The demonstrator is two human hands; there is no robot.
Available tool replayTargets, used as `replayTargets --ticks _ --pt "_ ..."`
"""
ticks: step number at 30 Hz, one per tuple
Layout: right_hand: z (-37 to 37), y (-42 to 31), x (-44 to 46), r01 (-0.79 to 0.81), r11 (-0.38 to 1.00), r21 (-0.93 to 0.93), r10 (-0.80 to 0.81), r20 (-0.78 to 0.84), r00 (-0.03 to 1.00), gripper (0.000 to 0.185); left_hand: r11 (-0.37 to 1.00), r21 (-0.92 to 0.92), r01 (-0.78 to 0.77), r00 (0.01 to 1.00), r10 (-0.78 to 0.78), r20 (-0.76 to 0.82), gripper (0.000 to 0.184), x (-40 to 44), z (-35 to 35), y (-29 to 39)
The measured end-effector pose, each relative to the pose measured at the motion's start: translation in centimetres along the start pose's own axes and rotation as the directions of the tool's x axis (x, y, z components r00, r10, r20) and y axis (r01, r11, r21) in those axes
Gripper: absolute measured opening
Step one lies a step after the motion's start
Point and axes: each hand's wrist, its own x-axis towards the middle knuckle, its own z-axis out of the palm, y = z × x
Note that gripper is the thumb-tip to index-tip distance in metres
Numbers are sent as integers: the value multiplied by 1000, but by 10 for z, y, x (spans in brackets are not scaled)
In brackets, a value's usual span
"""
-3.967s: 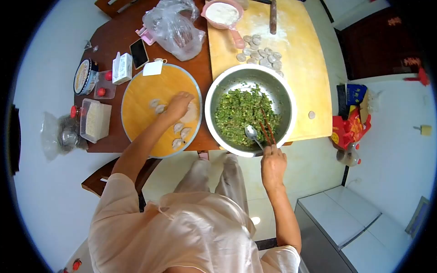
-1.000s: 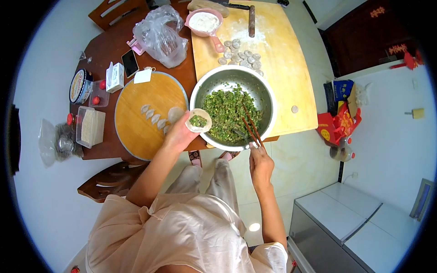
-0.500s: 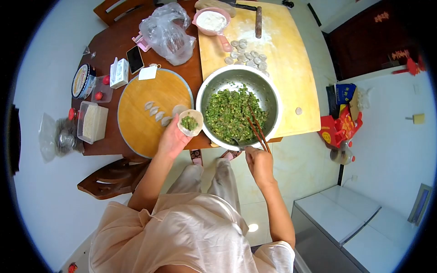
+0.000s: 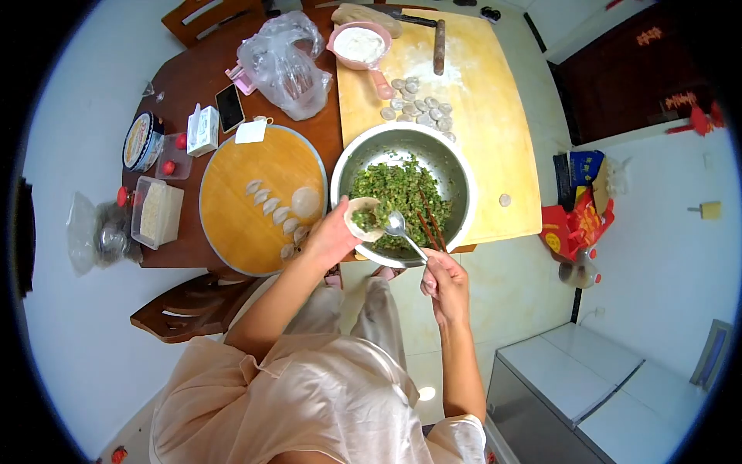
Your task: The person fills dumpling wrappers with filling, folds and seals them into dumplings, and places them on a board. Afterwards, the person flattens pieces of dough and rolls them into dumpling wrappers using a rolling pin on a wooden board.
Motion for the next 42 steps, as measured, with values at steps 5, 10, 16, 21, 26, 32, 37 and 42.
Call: replayTargets --ticks 5,10,16,21,26,32,37,42 --pt "2 4 0 344 841 -417 -401 -55 915 23 997 -10 82 997 -82 7 48 -4 44 -2" --pt "-3 10 5 634 215 -743 -734 306 607 34 995 -3 101 994 -101 42 49 0 55 1" --pt "-6 24 14 677 -28 -736 -728 479 490 43 992 -44 115 993 -115 5 46 11 49 3" --pt "-8 26 19 683 -94 -725 -708 531 466 44 994 -91 60 997 -65 -52 42 20 38 1" --pt "-24 36 20 618 14 -786 -744 405 531 47 995 -91 -34 987 20 -159 37 26 12 16" --pt "-29 55 34 501 -136 -855 -612 470 636 35 999 16 -49 994 50 -93 31 2 21 36" --pt "1 27 16 540 -118 -834 -635 481 605 41 996 69 50 999 -49 -11 33 -31 37 42" --pt "41 -8 8 793 -224 -566 -701 659 272 40 986 88 141 989 -144 33 33 -56 50 38"
